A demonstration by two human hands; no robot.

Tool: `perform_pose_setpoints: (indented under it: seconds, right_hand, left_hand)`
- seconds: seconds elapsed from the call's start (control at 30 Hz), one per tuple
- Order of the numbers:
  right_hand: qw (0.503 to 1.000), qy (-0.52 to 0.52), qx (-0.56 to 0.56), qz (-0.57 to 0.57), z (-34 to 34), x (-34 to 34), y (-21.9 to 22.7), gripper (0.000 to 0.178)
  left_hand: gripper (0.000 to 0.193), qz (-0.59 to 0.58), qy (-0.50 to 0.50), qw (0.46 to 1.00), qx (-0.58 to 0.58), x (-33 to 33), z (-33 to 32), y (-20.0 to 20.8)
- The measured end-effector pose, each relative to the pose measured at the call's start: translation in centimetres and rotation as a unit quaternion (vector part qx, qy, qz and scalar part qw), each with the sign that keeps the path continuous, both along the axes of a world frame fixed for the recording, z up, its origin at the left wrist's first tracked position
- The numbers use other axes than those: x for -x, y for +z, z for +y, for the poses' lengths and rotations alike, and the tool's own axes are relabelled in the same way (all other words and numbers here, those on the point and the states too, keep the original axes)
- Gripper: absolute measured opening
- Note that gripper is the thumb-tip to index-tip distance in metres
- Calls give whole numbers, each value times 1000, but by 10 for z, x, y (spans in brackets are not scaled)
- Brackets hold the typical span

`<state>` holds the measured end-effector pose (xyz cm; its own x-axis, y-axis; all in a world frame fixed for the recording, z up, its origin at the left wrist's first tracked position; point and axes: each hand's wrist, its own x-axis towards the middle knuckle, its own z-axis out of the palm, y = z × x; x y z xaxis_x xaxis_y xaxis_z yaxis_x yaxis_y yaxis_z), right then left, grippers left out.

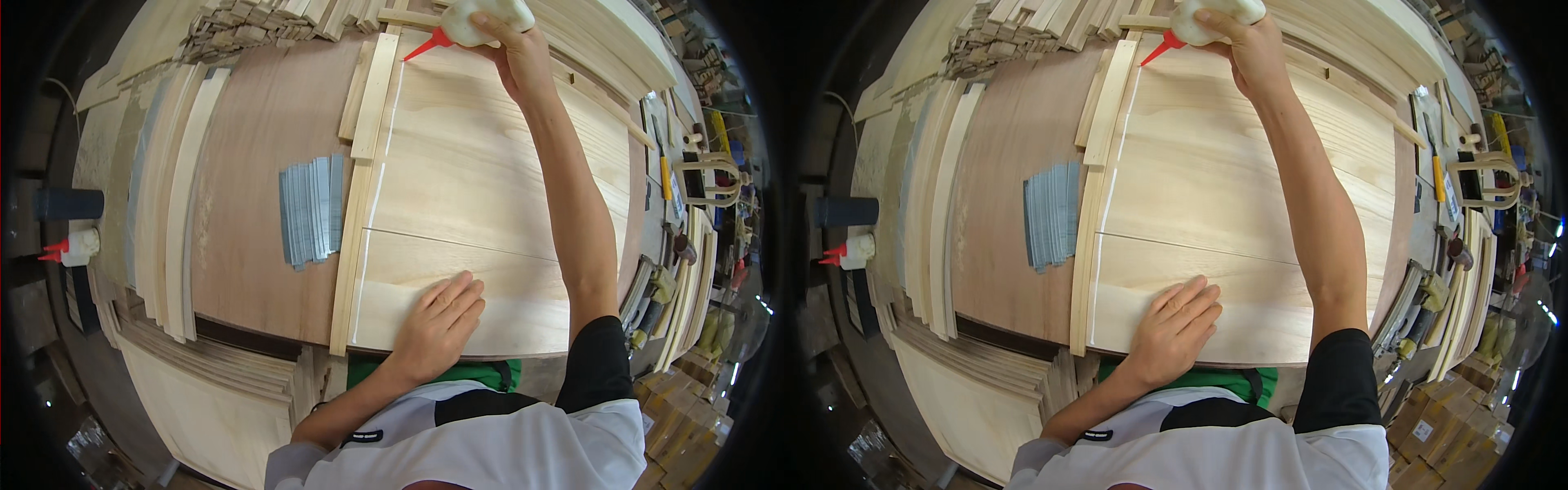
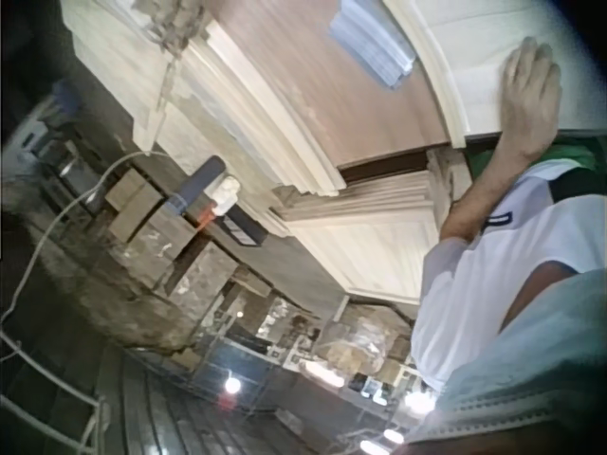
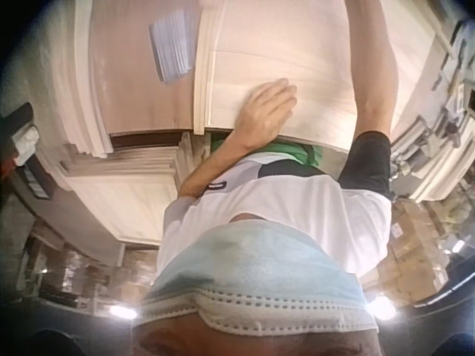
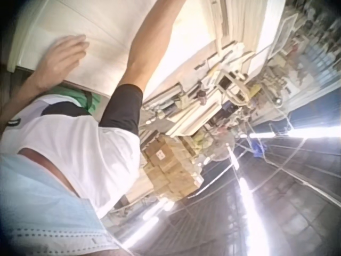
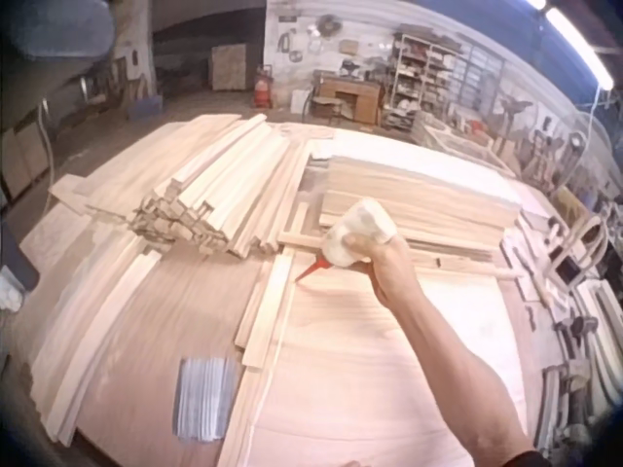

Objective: Assembling wooden panels by applying glue to the edges and using a pneumatic nail gun to secure slats.

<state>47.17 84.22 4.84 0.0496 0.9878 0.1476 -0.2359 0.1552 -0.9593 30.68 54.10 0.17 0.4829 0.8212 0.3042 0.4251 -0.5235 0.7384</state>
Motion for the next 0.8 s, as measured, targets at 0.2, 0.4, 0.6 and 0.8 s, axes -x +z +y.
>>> perform_pose_setpoints:
  seconds: [0.2,0.4,0.6,0.8]
  right_hand:
    - [999,-44,-26,14,23,-3,-1,44]
    - [998,-50,-28,36,42,-6,-6,37]
    - [993,-94,-48,61,58,-7,-17,30]
    - [992,-94,24,79,42,-17,-4,32]
  left_hand:
    - [27,4,1,1000,11,-2,1,2]
    - [28,5,-6,1000,11,-2,4,6]
    - [28,7,-2,1000,15,-5,4,6]
    - [27,22,1,1000,19,-5,2,6]
